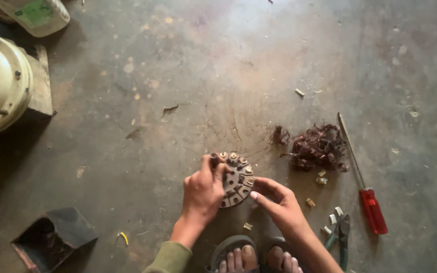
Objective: The person inserts small rectangular metal pieces into slots on a circular motor rotor using their hands and pliers. They rotate the rotor and adjust the pieces to fit them into place.
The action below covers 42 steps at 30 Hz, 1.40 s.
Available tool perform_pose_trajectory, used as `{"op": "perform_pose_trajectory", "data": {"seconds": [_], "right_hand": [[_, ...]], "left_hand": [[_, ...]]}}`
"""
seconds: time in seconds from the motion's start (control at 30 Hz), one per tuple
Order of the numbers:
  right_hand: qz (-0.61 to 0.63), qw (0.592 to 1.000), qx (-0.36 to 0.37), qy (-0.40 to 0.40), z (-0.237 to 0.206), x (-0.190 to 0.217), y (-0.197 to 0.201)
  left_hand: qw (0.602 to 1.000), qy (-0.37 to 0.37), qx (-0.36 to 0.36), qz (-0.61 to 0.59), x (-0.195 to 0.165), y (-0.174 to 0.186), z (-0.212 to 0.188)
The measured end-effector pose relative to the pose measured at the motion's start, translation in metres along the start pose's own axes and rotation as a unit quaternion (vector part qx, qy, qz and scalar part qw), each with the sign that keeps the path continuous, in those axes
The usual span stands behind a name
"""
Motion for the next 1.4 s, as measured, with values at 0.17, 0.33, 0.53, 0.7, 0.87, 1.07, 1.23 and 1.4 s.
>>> {"op": "perform_pose_trajectory", "data": {"seconds": [0.17,0.33,0.53,0.7,0.87,1.07,1.23,1.4], "right_hand": [[-0.057,0.995,-0.015,0.085,0.01,0.033,-0.016],[-0.108,0.986,-0.105,0.078,0.035,0.063,-0.032],[-0.161,0.974,-0.154,0.046,0.041,0.064,-0.03],[-0.341,0.938,-0.052,0.041,0.014,0.063,-0.017],[-0.241,0.965,-0.086,0.055,0.021,0.071,-0.029],[-0.107,0.98,-0.136,0.097,0.047,0.088,-0.055],[-0.079,0.978,-0.17,0.095,0.05,0.096,-0.058],[-0.139,0.966,-0.184,0.115,0.054,0.099,-0.061]], "left_hand": [[0.994,0.087,-0.048,-0.042,0.014,0.015,0.022],[0.985,0.156,-0.027,-0.067,0.041,0.018,0.047],[0.954,0.233,-0.006,-0.189,0.081,0.016,0.067],[0.938,0.209,0.029,-0.276,0.097,0.016,0.069],[0.936,0.217,0.025,-0.278,0.097,0.011,0.068],[0.952,0.218,0.003,-0.215,0.092,0.013,0.067],[0.964,0.212,-0.011,-0.16,0.09,0.01,0.066],[0.966,0.208,-0.02,-0.152,0.087,0.012,0.065]]}}
Point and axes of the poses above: each hand's wrist, its own z-axis towards the middle knuckle, its own y-axis out of the back of the hand, x = y × z, the point moved 5 cm from there along z, towards the middle knuckle, and after that the axes turned 8 degrees about x, right-handed, at the moved point
